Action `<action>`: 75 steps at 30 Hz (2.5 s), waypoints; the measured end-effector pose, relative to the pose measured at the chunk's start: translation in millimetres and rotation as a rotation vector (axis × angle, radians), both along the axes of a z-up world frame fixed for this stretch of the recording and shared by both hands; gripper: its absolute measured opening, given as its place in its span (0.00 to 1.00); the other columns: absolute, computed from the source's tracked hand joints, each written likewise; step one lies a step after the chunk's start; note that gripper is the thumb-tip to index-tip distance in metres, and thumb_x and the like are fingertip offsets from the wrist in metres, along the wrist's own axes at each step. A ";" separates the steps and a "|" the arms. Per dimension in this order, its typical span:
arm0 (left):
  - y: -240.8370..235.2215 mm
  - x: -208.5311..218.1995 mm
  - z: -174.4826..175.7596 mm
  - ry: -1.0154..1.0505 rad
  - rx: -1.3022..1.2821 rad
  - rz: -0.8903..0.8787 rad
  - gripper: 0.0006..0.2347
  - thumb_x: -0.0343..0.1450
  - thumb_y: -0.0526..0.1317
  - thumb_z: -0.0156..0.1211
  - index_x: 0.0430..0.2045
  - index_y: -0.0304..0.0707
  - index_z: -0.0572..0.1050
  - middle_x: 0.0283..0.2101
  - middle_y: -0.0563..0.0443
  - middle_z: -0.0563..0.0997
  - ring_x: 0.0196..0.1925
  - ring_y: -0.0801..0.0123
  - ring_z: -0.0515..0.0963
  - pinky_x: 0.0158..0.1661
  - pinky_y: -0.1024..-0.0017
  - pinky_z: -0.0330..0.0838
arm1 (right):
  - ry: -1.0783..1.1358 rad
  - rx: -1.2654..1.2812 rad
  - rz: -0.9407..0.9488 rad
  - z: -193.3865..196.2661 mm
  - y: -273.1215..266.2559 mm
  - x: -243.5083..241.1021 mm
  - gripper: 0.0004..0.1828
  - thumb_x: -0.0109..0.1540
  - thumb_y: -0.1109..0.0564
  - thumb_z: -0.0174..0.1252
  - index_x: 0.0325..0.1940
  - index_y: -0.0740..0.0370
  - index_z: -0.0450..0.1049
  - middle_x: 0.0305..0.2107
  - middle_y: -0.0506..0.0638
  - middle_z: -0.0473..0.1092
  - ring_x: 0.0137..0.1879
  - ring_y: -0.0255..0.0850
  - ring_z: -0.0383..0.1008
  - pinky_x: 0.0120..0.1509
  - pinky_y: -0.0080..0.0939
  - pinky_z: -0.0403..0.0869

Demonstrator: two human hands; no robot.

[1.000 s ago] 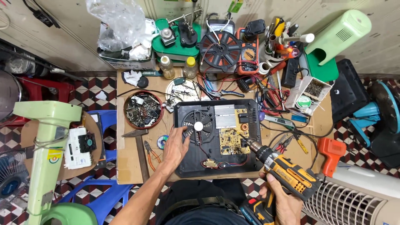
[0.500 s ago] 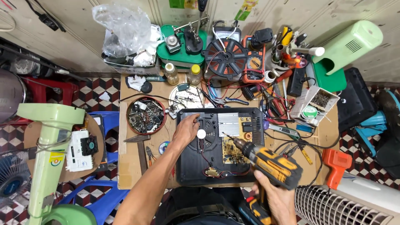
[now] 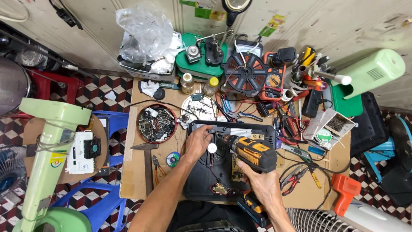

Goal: The person uses a power drill to remove screws from a black electronic device, then removes a fan assembly. They wipe the fan with a tissue, apply liquid from a bottle to the fan hub, and reinsert the fan into the device.

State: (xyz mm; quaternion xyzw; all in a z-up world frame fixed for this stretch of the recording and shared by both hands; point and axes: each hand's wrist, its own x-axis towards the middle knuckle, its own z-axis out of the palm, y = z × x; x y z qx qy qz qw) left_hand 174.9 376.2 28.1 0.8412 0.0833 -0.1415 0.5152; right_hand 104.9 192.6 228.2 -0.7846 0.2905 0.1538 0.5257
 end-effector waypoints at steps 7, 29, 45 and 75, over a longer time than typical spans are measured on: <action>-1.6 3.7 9.4 0.009 -0.010 0.051 0.11 0.69 0.38 0.65 0.45 0.43 0.80 0.31 0.47 0.83 0.31 0.61 0.83 0.35 0.63 0.76 | -0.002 0.007 -0.014 -5.9 2.8 6.5 0.16 0.55 0.55 0.70 0.43 0.68 0.80 0.23 0.50 0.76 0.23 0.36 0.70 0.26 0.38 0.70; 25.7 -25.1 -12.3 -0.042 -0.084 -0.238 0.26 0.61 0.38 0.74 0.55 0.35 0.73 0.42 0.42 0.78 0.40 0.58 0.81 0.41 0.64 0.78 | -0.034 0.085 -0.035 -17.1 0.6 7.5 0.14 0.57 0.56 0.70 0.41 0.68 0.80 0.26 0.49 0.76 0.24 0.35 0.70 0.28 0.37 0.71; 22.4 -15.5 -34.6 0.097 -0.049 -0.125 0.10 0.68 0.42 0.68 0.36 0.34 0.84 0.30 0.47 0.84 0.30 0.73 0.82 0.34 0.72 0.75 | -0.081 0.209 -0.253 -2.0 -14.9 -32.7 0.10 0.58 0.59 0.66 0.40 0.69 0.79 0.26 0.50 0.76 0.24 0.36 0.73 0.27 0.35 0.72; 7.1 -17.3 -7.8 0.225 0.127 -0.133 0.21 0.59 0.46 0.79 0.38 0.32 0.79 0.30 0.45 0.78 0.29 0.68 0.76 0.32 0.69 0.72 | -0.138 0.335 -0.346 -17.9 -50.5 -73.2 0.12 0.57 0.60 0.67 0.42 0.69 0.79 0.23 0.50 0.76 0.23 0.35 0.73 0.25 0.34 0.71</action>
